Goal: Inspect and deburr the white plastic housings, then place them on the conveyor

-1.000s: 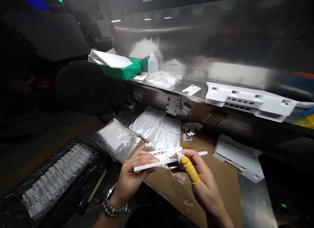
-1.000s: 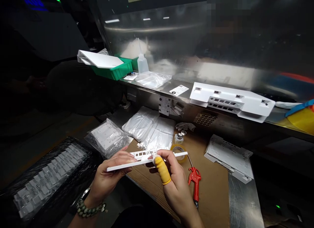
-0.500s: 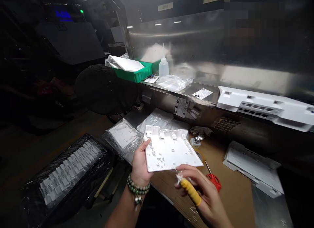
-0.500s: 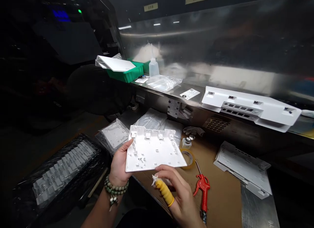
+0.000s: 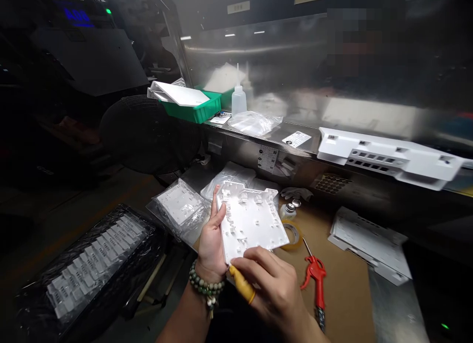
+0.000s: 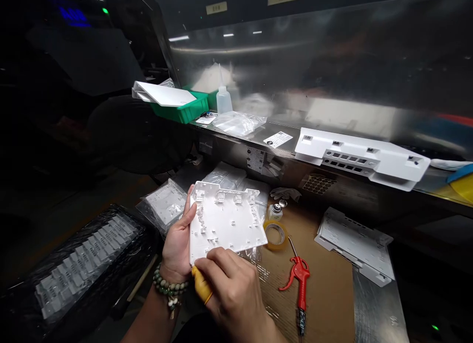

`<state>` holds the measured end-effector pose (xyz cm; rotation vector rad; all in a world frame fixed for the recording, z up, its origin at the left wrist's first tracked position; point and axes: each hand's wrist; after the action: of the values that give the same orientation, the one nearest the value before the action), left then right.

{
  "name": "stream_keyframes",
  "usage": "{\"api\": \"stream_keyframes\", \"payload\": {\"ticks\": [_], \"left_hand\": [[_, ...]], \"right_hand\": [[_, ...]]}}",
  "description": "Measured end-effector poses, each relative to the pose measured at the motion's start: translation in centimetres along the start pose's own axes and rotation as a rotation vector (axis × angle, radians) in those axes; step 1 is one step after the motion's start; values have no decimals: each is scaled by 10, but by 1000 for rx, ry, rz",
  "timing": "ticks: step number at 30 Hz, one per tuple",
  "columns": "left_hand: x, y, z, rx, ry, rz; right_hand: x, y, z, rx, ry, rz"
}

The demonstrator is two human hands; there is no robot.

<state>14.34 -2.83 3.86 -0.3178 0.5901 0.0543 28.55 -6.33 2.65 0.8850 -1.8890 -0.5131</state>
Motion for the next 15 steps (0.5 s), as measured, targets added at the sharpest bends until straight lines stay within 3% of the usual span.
{"api": "stream_keyframes", "payload": {"ticks": [5,9,12,15], "left_hand": [[1,-1,0,-16,29,38],[-6,2,-15,43,31,-2],[-19,5,-35,173,-47,-26],[-33,6,-56,323,-140,-36]], "right_hand": [[2,0,4,-15,18,20],[-1,-6,14,39,-54,36],[-23,-24,-2,-8,-92,160],[-54,-47,-33,-159,-145,350]]}}
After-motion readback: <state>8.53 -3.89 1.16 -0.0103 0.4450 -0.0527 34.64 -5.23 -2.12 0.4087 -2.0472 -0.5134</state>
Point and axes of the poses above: each hand's wrist, its own y-axis towards the middle knuckle, its own z-axis out of the palm, x = y × z, and after that the axes turned 3 degrees about -x, right-handed
